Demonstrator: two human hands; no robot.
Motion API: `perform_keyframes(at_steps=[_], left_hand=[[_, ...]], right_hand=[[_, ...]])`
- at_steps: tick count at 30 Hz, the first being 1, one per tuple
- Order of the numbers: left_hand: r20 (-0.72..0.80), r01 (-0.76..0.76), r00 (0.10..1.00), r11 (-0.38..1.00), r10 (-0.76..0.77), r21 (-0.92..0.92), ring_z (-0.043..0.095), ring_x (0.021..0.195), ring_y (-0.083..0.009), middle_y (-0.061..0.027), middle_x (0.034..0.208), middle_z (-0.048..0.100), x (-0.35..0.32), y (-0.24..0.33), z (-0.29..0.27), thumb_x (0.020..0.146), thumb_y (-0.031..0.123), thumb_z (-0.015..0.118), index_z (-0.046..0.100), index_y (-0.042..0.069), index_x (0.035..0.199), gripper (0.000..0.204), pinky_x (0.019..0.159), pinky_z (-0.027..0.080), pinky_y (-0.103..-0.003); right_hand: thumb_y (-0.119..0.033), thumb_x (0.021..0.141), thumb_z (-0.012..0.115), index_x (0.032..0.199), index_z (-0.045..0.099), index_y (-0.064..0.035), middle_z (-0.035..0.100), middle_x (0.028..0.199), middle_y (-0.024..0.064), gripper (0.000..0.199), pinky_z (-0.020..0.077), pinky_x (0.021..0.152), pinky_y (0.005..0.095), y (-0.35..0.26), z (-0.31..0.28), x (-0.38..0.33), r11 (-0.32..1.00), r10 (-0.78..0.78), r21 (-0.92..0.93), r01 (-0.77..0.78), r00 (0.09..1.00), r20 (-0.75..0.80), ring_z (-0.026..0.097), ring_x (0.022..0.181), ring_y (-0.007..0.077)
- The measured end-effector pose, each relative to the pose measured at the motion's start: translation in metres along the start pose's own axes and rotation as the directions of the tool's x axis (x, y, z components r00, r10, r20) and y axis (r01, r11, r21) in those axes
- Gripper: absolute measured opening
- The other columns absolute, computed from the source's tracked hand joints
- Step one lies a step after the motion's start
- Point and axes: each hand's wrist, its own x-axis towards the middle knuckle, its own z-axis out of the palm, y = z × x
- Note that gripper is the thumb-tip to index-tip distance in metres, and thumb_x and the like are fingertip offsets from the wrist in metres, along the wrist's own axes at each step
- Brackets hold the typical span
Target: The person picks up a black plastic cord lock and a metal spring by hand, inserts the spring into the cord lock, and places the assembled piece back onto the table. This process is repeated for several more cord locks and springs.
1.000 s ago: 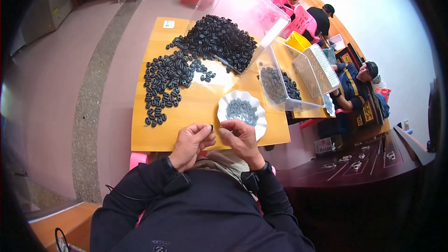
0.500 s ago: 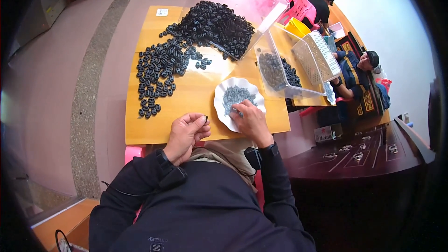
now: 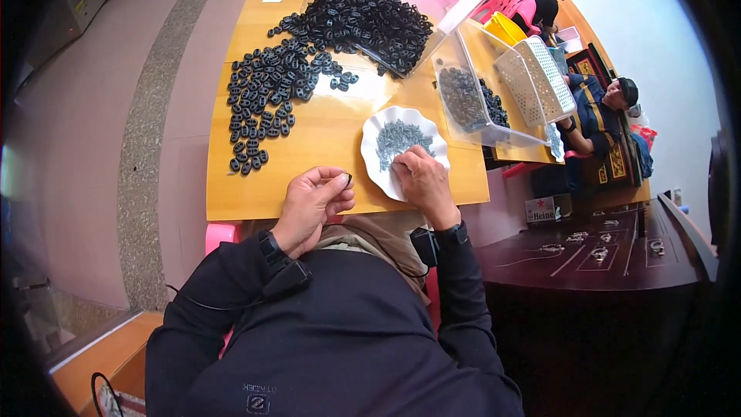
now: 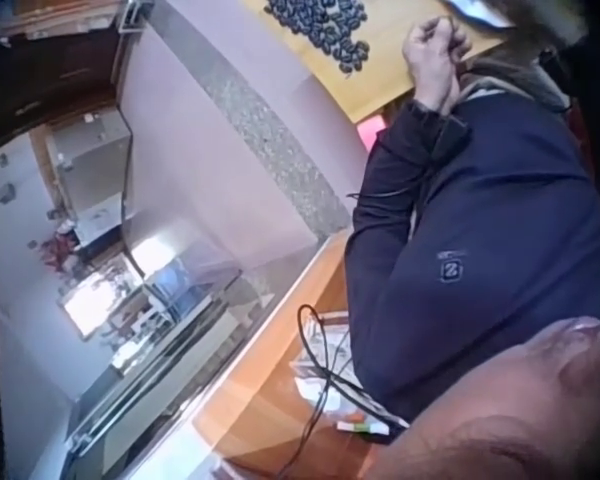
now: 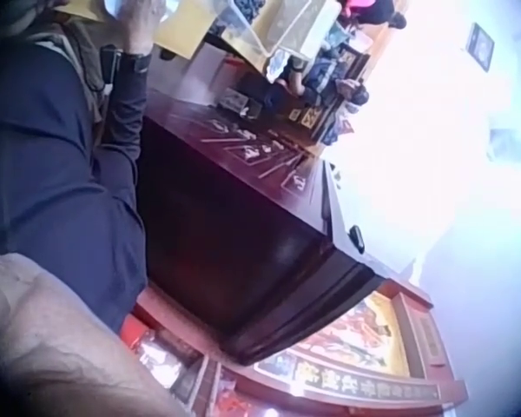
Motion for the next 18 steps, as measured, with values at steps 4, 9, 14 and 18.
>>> perform_keyframes(at_steps=[4,9,14,18], left_hand=[[-0.004,0.0,1.0,1.0,0.0,-0.004,0.063,0.077,-0.0113,-0.0052,0.089,0.064,-0.0015,-0.0001,0.0015,0.093,0.011,0.061,0.06,0.002,0.103,0.013,0.072,0.056,-0.025],[0.002,0.001,1.0,1.0,-0.001,-0.005,0.063,0.077,-0.0118,-0.0055,0.088,0.064,-0.0017,-0.0012,0.0005,0.093,0.011,0.061,0.06,0.001,0.104,0.016,0.072,0.056,-0.026],[-0.009,0.008,1.0,1.0,-0.007,0.002,0.063,0.077,-0.0123,-0.0056,0.088,0.064,-0.0013,-0.0015,0.0008,0.093,0.011,0.062,0.06,0.0,0.105,0.017,0.072,0.057,-0.026],[0.002,0.002,1.0,1.0,-0.002,-0.004,0.063,0.079,-0.0124,-0.0056,0.089,0.063,-0.0005,-0.0029,-0.0002,0.093,0.01,0.061,0.06,-0.001,0.104,0.016,0.074,0.057,-0.026]], right_hand=[[-0.009,0.082,0.064,0.091,0.068,-0.0067,0.063,0.088,0.0109,0.009,0.0498,0.068,0.0404,-0.0003,0.0,-0.0003,0.999,-0.028,0.015,0.028,0.999,-0.031,0.063,0.079,0.0329],[-0.009,0.082,0.064,0.095,0.069,-0.0072,0.063,0.09,0.0105,0.014,0.0503,0.071,0.04,-0.0018,-0.0037,0.001,0.999,-0.037,0.004,0.037,0.999,0.026,0.064,0.08,0.0324],[-0.01,0.084,0.063,0.09,0.068,-0.0066,0.062,0.09,0.0111,0.009,0.0499,0.071,0.0413,-0.0011,-0.0036,0.0032,1.0,-0.026,0.003,0.026,0.998,0.056,0.063,0.079,0.033],[-0.012,0.087,0.06,0.087,0.064,-0.006,0.061,0.09,0.0119,0.007,0.049,0.069,0.0435,0.0023,-0.0006,0.0031,0.998,-0.01,-0.059,0.015,0.997,0.074,0.062,0.079,0.0348]])
